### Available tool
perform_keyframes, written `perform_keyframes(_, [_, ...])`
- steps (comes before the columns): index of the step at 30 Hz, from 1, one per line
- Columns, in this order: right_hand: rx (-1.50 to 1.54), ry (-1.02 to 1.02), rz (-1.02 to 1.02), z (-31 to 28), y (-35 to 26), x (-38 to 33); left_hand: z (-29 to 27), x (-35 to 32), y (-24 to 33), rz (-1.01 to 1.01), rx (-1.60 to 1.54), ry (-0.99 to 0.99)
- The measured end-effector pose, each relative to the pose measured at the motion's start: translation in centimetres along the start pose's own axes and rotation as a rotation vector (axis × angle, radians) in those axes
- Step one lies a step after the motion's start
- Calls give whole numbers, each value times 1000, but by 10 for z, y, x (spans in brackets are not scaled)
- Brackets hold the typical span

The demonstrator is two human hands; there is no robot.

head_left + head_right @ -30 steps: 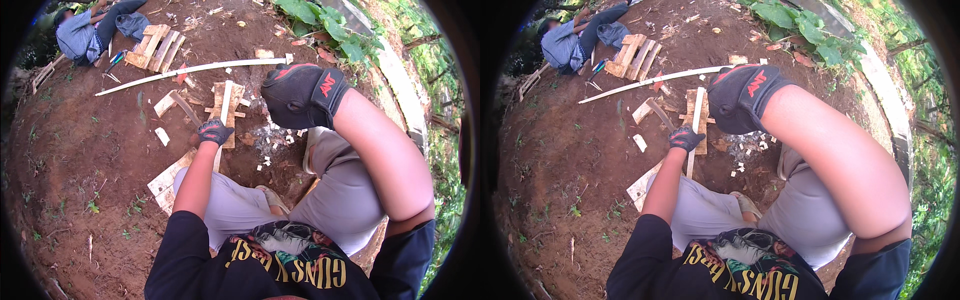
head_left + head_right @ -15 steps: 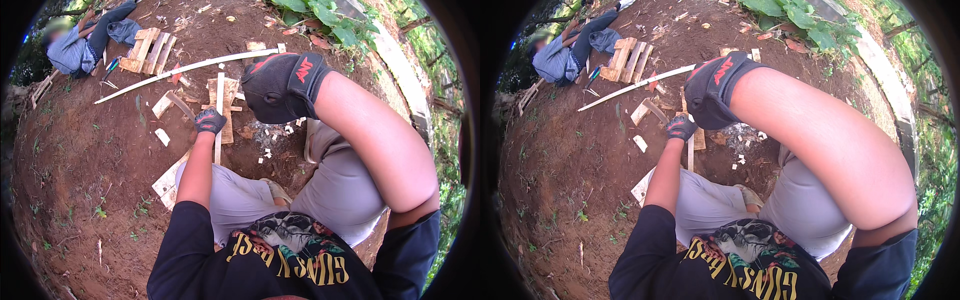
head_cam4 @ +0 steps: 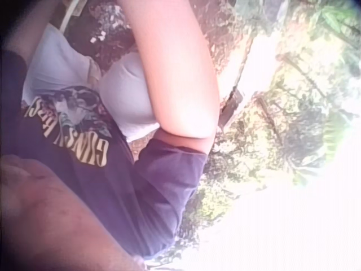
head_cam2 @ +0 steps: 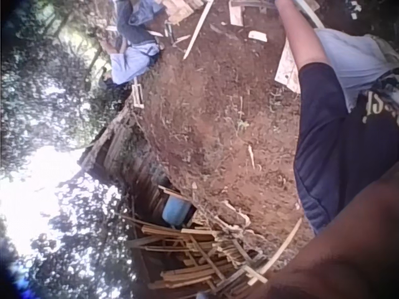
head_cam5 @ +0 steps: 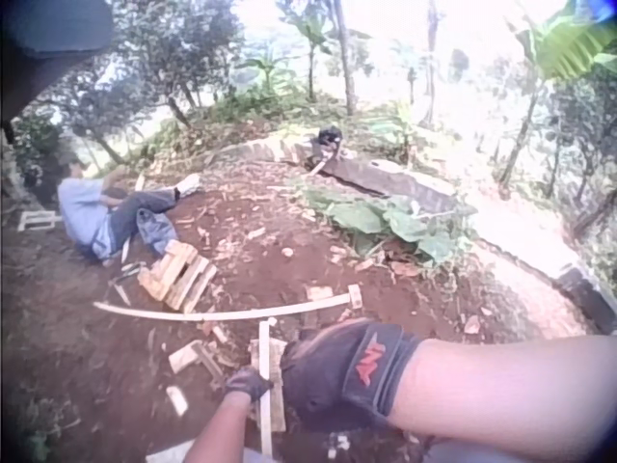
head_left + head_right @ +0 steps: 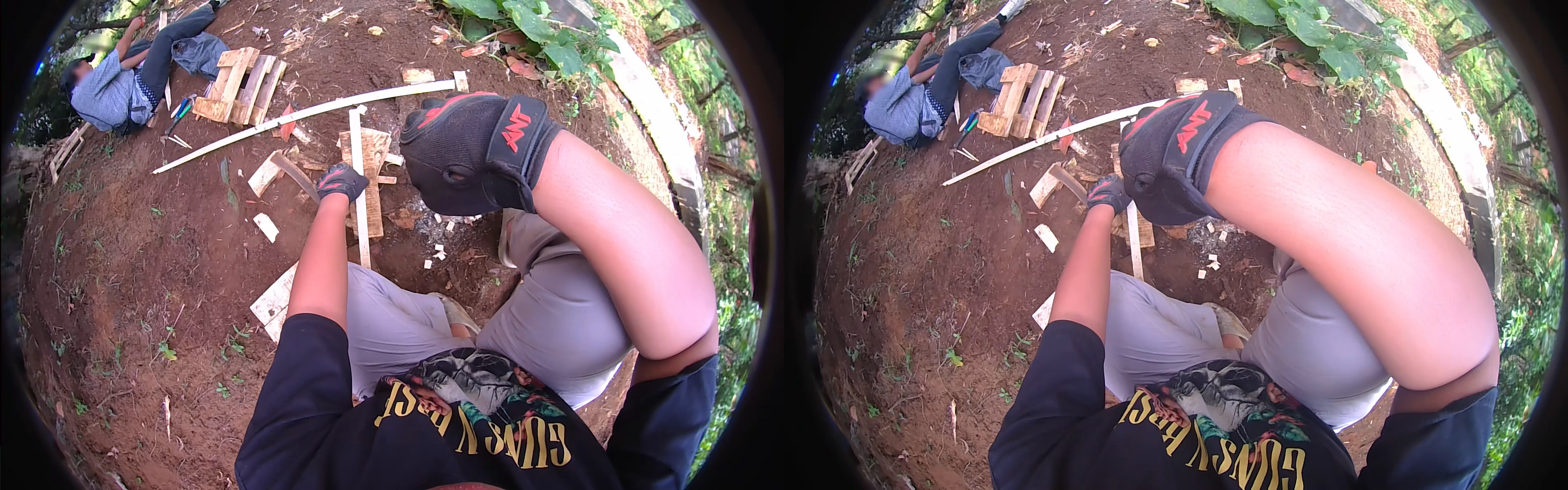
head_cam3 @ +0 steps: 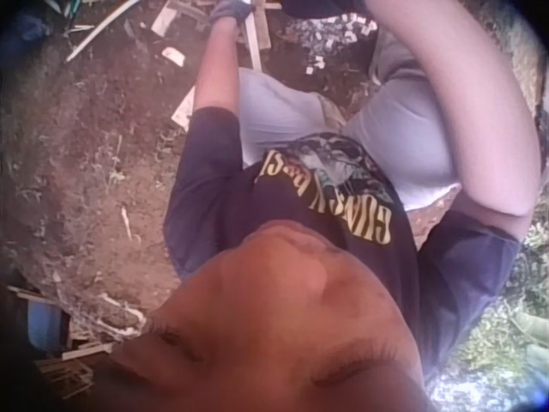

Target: The person sits on the ground and uses a hand saw to cut a long, thin piece of wood. They hold the wood steady with one hand while sawing with the other, creating small wood chips.

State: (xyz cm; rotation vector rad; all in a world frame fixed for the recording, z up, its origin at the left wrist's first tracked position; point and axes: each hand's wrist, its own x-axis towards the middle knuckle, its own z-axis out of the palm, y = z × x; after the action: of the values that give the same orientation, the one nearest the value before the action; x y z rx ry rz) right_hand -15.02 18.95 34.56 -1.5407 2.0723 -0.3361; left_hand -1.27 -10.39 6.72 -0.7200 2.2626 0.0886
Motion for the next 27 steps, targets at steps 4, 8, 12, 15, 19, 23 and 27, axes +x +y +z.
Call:
perform_keyframes(4, [-49,17,115,-4,8,-24,-14,-15,54,-29,-159,-5])
perform_keyframes(8, [-67,28,144,-5,7,-39,20,-29,76,-103,-48,118])
perform_keyframes(12, [-86,55,155,-4,-1,-47,51,-12,61,-117,-83,48])
perform_keyframes(15, [-78,82,238,-13,-12,-62,76,9,72,-1,-137,167])
perform_keyframes(19, [17,4,82,-2,-2,-28,71,-8,-7,-28,-117,216])
perform_keyframes(23, [20,147,166,-12,-13,-54,50,-5,40,68,-114,147])
perform_keyframes(27, [43,162,186,-13,-14,-61,50,17,59,17,-91,150])
